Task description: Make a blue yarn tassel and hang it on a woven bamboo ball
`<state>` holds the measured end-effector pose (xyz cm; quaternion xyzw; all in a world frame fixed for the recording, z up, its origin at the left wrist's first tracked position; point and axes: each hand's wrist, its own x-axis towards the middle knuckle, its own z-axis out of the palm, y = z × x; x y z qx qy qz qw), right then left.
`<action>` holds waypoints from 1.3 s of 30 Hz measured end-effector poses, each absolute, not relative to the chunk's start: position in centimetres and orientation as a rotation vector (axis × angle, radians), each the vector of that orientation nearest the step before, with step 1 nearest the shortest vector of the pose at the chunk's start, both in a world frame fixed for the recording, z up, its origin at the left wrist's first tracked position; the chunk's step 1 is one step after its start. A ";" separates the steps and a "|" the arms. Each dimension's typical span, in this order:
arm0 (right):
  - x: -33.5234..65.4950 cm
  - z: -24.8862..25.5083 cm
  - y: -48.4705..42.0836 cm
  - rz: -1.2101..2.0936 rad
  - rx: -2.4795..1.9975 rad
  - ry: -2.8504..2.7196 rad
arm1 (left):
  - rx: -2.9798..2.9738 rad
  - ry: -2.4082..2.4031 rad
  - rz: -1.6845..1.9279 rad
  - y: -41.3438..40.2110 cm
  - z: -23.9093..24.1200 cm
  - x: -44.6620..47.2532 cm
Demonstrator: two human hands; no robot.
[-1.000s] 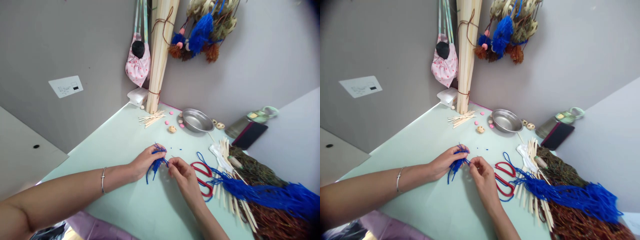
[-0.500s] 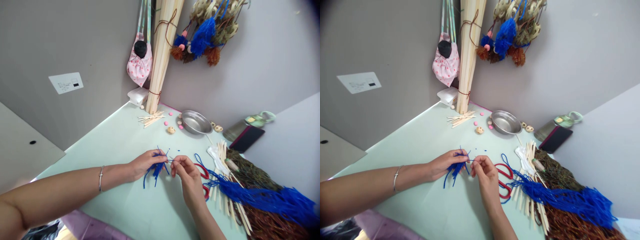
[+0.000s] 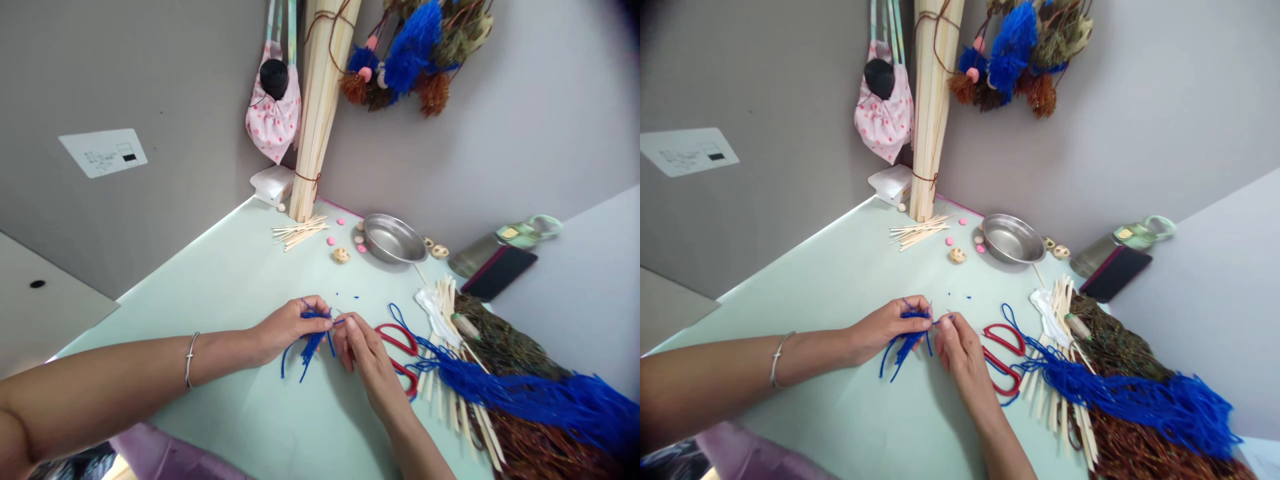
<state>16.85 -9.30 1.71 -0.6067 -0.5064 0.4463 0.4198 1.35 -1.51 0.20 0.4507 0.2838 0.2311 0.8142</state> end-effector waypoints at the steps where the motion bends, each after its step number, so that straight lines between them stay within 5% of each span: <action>1: 16.8 1.7 -9.3 1.124 -1.536 -1.304 | 0.989 0.598 0.486 -1.5 0.1 1.3; 21: 15.9 1.4 -9.2 1.128 -1.483 -1.084 | 1.278 0.601 0.456 -1.2 0.2 1.0; 39: 16.0 0.8 -9.0 1.224 -1.409 -1.039 | 0.807 0.495 0.452 -1.2 0.4 1.2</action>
